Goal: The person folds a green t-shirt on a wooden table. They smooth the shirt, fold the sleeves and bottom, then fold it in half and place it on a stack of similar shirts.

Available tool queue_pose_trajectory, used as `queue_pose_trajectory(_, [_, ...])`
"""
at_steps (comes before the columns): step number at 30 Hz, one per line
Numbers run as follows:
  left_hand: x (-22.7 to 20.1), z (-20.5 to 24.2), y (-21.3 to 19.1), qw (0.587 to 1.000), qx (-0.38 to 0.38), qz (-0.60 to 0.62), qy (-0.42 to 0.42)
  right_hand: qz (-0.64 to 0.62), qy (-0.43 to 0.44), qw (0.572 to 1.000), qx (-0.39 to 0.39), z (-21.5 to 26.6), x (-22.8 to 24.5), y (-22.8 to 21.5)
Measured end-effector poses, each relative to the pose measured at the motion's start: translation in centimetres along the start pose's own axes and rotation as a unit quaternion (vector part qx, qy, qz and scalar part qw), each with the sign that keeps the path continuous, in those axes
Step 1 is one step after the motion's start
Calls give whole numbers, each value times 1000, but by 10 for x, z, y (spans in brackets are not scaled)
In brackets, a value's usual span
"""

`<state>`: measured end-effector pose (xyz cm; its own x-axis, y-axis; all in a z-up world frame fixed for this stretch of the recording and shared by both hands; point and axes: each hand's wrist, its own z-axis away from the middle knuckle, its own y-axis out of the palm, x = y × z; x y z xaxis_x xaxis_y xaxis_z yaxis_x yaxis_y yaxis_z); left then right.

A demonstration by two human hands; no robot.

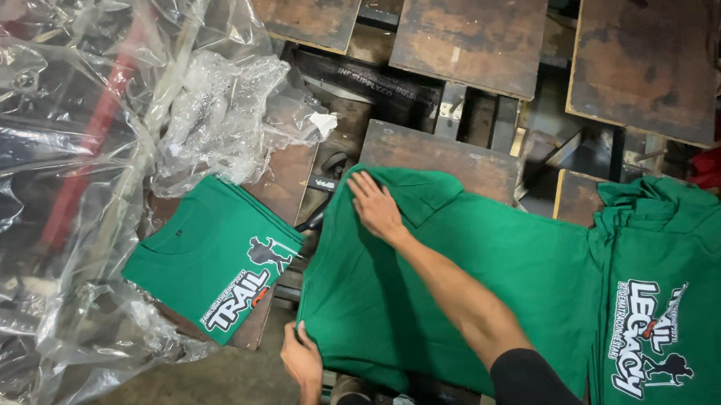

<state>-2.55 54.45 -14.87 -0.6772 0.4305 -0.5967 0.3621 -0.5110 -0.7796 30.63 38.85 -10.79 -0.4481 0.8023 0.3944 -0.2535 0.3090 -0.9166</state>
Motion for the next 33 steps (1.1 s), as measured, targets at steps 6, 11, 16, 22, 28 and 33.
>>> queue_pose_trajectory(6, [-1,4,8,996,-63,-36,48,46,-9,997,54,-18,-11,12])
queue_pose_trajectory(11, [19,-14,17,994,34,65,-83,16,-37,999,14,14,5,0])
queue_pose_trajectory(16, [39,2,7,939,48,287,-184,-92,-36,993,-71,134,51,10])
queue_pose_trajectory(22, [45,53,2,993,-12,95,-68,-84,-46,995,-37,291,85,17])
queue_pose_trajectory(28, [10,98,-10,834,315,249,-380,-172,98,980,7,376,99,20])
queue_pose_trajectory(33, [-2,101,-16,860,278,272,-330,-184,155,970,42,386,102,54])
